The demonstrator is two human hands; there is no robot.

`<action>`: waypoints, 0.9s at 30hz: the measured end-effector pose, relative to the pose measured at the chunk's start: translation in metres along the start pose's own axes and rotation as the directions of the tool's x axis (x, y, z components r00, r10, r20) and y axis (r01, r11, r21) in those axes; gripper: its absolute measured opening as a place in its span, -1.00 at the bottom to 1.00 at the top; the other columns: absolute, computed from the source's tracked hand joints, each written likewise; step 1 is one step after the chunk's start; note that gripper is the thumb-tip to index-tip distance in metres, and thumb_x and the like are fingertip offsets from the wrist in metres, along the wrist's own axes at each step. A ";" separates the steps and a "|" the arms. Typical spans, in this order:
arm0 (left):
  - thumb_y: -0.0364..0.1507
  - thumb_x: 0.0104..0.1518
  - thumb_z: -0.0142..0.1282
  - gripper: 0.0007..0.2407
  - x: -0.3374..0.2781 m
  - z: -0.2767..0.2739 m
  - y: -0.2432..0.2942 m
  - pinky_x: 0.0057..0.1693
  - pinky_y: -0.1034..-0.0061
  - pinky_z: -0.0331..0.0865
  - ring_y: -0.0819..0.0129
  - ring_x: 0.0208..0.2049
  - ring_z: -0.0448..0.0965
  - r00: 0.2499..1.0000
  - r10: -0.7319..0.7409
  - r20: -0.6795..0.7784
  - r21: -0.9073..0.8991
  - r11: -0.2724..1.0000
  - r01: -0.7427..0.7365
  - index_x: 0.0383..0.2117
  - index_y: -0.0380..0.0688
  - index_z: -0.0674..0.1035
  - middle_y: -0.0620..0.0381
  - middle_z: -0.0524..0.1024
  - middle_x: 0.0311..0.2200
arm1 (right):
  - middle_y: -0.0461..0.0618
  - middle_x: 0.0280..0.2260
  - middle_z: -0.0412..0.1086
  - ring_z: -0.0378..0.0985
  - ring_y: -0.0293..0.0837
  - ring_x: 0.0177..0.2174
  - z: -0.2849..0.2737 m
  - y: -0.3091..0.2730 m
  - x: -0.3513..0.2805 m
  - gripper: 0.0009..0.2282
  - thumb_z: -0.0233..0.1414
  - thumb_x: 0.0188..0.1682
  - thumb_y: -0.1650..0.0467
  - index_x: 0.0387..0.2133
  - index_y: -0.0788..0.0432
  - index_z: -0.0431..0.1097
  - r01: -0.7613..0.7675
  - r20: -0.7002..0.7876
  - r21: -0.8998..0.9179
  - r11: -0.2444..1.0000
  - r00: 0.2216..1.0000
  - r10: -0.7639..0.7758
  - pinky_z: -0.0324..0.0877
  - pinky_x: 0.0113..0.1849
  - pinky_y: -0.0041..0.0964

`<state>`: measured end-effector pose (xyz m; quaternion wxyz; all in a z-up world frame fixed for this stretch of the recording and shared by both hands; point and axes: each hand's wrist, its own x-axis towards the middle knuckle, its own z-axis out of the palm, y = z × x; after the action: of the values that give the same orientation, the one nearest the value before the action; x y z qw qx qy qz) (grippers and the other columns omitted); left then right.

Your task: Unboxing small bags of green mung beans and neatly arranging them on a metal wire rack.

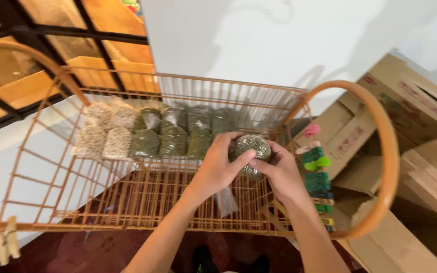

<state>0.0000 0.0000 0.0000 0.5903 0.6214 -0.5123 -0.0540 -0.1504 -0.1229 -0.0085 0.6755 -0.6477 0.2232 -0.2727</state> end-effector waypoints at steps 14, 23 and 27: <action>-0.47 0.07 0.30 -0.51 -0.023 -0.101 -0.119 -0.02 0.43 0.54 0.25 -0.07 0.63 0.883 -0.468 0.023 -0.387 0.810 0.440 0.15 -0.21 0.39 -0.18 0.60 -0.05 | 0.01 -0.06 0.42 0.43 -0.13 -0.17 0.108 0.068 0.105 -0.49 0.20 -0.04 0.36 0.18 0.30 0.30 -0.396 0.169 0.042 0.917 0.908 0.384 0.34 -0.20 -0.20; -0.46 0.16 0.28 -0.58 0.011 -0.166 -0.206 -0.11 0.41 0.56 0.30 -0.16 0.68 0.886 -0.427 -0.178 -0.141 0.903 0.407 0.11 -0.24 0.37 -0.09 0.64 -0.14 | 0.06 -0.23 0.54 0.53 -0.18 -0.29 0.204 0.100 0.203 -0.65 0.23 -0.04 0.39 0.00 0.29 0.49 -0.068 0.161 -0.335 0.940 0.979 0.128 0.43 -0.24 -0.20; -0.44 0.12 0.32 -0.57 0.017 -0.172 -0.219 -0.20 0.37 0.57 0.21 -0.21 0.68 0.863 -0.409 -0.297 -0.014 0.906 0.424 0.07 -0.27 0.39 -0.08 0.61 -0.19 | 0.00 -0.24 0.47 0.56 -0.17 -0.27 0.222 0.107 0.214 -0.64 0.30 -0.11 0.35 -0.12 0.26 0.39 0.097 0.046 -0.524 0.846 0.995 -0.085 0.50 -0.23 -0.19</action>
<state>0.2489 0.0565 -0.1124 0.6177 0.7333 -0.2743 -0.0743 0.1646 -0.0948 -0.0905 0.4613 -0.8203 0.2513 -0.2261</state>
